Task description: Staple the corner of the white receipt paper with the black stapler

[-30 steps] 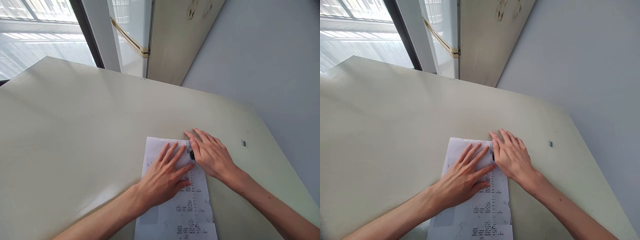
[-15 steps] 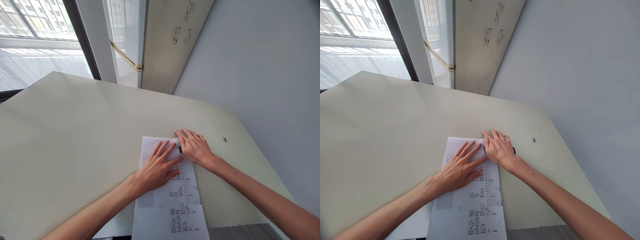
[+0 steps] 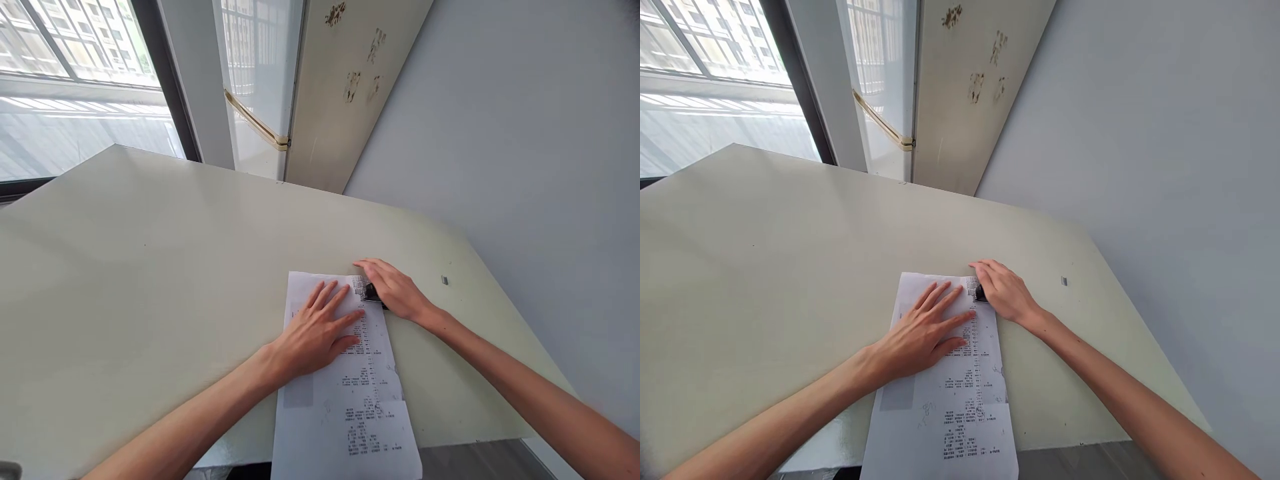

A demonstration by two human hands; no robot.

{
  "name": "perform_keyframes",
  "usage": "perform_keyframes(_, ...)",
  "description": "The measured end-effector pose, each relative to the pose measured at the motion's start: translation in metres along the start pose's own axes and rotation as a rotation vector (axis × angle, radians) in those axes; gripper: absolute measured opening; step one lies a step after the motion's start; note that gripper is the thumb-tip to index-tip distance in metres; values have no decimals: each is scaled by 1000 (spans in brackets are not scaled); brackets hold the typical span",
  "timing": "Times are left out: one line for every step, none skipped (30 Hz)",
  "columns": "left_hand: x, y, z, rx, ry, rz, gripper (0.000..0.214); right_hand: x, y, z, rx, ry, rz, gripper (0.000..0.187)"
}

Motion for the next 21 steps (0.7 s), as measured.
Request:
perform_keyframes(1, 0, 0, 1, 1, -5, 48, 1, 4, 3, 27, -74, 53, 56)
perform_keyframes(1, 1, 0, 3, -2, -11, 48, 1, 8, 6, 55, -127, 106, 54)
perform_keyframes(3, 1, 0, 2, -7, -18, 48, 0, 13, 9, 82, -160, 154, 53)
perform_keyframes(4, 2, -1, 1, -15, -26, 49, -1, 18, 12, 108, -178, 186, 51)
perform_keyframes(5, 3, -2, 0, -24, -31, 49, -2, 24, 15, 135, -182, 202, 50)
perform_keyframes(7, 4, -4, -1, -29, -34, 49, -4, 30, 18, 158, -178, 208, 48)
perform_keyframes(9, 5, -6, -3, -31, -32, 48, -6, 36, 22, 176, -168, 204, 46)
perform_keyframes(11, 7, -8, -6, -29, -27, 48, -8, 42, 27, 185, -155, 200, 42)
perform_keyframes(13, 9, -11, -13, -26, -20, 48, -10, 48, 32, 184, -144, 195, 39)
perform_keyframes(15, 11, -13, -19, -24, -16, 47, -12, 53, 37, 174, -138, 194, 36)
perform_keyframes(18, 13, -16, -26, -23, -15, 47, -13, 57, 42, 159, -139, 198, 35)
perform_keyframes(22, 15, -18, -32, -23, -18, 47, -15, 61, 47, 140, -147, 201, 34)
perform_keyframes(26, 17, -21, -36, -23, -25, 46, -16, 64, 52, 122, -160, 208, 33)
perform_keyframes(30, 18, -24, -38, -22, -36, 46, -18, 66, 55, 104, -176, 215, 33)
perform_keyframes(34, 18, -28, -38, -19, -48, 45, -20, 67, 59, 89, -191, 222, 32)
perform_keyframes(39, 18, -31, -33, -14, -55, 43, -21, 68, 62, 78, -204, 227, 31)
perform_keyframes(43, 17, -36, -18, -12, -53, 41, -23, 67, 64, 71, -216, 232, 31)
perform_keyframes(47, 15, -41, 11, -15, -39, 40, -24, 65, 66, 69, -225, 238, 31)
perform_keyframes(51, 12, -46, 56, -28, -13, 39, -25, 62, 68, 72, -232, 245, 30)
perform_keyframes(55, 10, -52, 115, -51, 22, 40, -26, 58, 69, 78, -239, 254, 30)
perform_keyframes(58, 7, -58, 185, -83, 61, 41, -26, 54, 70, 85, -245, 266, 30)
Point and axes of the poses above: each hand's wrist, its own y-axis away from the middle knuckle, its own x-axis out of the back of the hand, z = x × y, the point moved 1 cm from there along -y, towards the middle knuckle, and after that the axes turned 5 degrees about x, right-handed, at the moved point
